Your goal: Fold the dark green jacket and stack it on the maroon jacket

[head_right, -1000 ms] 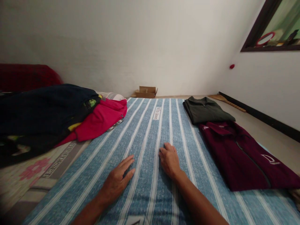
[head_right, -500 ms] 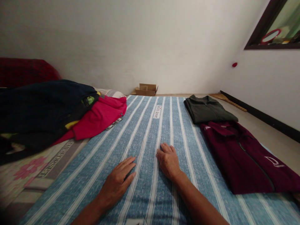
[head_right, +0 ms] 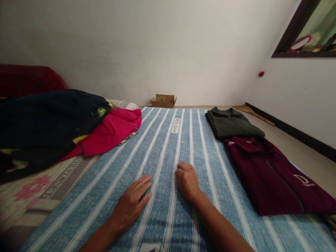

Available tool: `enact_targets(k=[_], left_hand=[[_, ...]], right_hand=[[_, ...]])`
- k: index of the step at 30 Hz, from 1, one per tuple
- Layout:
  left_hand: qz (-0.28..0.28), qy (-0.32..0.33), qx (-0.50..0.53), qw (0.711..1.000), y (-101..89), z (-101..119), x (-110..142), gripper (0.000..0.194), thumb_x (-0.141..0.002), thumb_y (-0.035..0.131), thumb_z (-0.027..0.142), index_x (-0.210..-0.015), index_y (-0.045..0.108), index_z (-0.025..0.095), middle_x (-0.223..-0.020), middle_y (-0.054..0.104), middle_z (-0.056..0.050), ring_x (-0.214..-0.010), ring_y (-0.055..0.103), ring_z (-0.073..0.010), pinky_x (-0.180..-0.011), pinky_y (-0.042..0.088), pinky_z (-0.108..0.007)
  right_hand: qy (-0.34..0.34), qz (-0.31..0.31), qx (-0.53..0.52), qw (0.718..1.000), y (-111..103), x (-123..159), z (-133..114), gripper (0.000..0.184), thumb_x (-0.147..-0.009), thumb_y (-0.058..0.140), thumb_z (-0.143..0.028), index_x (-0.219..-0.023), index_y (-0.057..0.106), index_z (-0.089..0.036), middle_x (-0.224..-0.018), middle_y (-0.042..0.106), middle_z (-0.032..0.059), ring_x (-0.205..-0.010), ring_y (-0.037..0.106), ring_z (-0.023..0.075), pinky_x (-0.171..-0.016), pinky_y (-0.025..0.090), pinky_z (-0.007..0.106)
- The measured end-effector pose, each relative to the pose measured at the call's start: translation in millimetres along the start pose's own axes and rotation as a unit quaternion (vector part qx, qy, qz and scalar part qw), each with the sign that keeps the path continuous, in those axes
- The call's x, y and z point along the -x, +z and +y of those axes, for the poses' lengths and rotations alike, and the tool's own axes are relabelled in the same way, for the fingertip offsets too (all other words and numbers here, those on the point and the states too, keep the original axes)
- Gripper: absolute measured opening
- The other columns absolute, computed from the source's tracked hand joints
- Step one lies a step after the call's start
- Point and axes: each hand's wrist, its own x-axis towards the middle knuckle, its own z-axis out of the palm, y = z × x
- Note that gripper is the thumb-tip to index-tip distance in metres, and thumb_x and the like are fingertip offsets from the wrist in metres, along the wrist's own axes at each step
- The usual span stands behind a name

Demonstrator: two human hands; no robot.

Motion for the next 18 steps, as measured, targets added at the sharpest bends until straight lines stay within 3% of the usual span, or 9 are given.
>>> enact_targets(k=[6, 12, 15, 18], left_hand=[[0.006, -0.001, 0.015, 1.000, -0.7, 0, 0, 0.029, -0.086, 0.047, 0.026, -0.109, 0.062, 0.019, -0.122, 0.061, -0.009, -0.118, 0.053, -0.0243, -0.099, 0.046, -0.042], [0.002, -0.006, 0.015, 1.000, -2.1, 1, 0, 0.029, -0.085, 0.048, 0.026, -0.110, 0.062, 0.020, -0.123, 0.061, -0.009, -0.118, 0.053, -0.0246, -0.099, 0.045, -0.042], [0.002, -0.008, 0.023, 1.000, -2.1, 0, 0, 0.029, -0.084, 0.048, 0.025, -0.110, 0.062, 0.021, -0.123, 0.061, -0.007, -0.118, 0.053, -0.0239, -0.099, 0.045, -0.042], [0.005, -0.003, 0.026, 1.000, -1.0, -1, 1, 0.029, -0.084, 0.048, 0.025, -0.110, 0.062, 0.021, -0.123, 0.061, -0.007, -0.118, 0.053, -0.0240, -0.099, 0.046, -0.042]], right_hand=[[0.032, 0.000, -0.004, 0.999, -4, -12, -7, 0.030, -0.087, 0.041, -0.015, -0.076, 0.069, -0.018, -0.103, 0.066, 0.0052, -0.096, 0.057, 0.0187, -0.089, 0.041, 0.029], [0.035, 0.006, -0.024, 0.999, -2, -17, -7, 0.029, -0.084, 0.039, -0.012, -0.073, 0.066, -0.017, -0.097, 0.064, 0.0078, -0.092, 0.057, 0.0194, -0.087, 0.041, 0.029], [0.038, 0.023, -0.093, 0.995, -7, -9, -8, 0.024, -0.084, 0.042, -0.016, -0.072, 0.063, -0.017, -0.098, 0.063, 0.0088, -0.095, 0.057, 0.0196, -0.088, 0.042, 0.029], [0.025, -0.020, -0.216, 0.976, -30, 10, -14, 0.021, -0.085, 0.046, -0.023, -0.072, 0.061, -0.019, -0.100, 0.062, 0.0078, -0.094, 0.058, 0.0187, -0.086, 0.045, 0.030]])
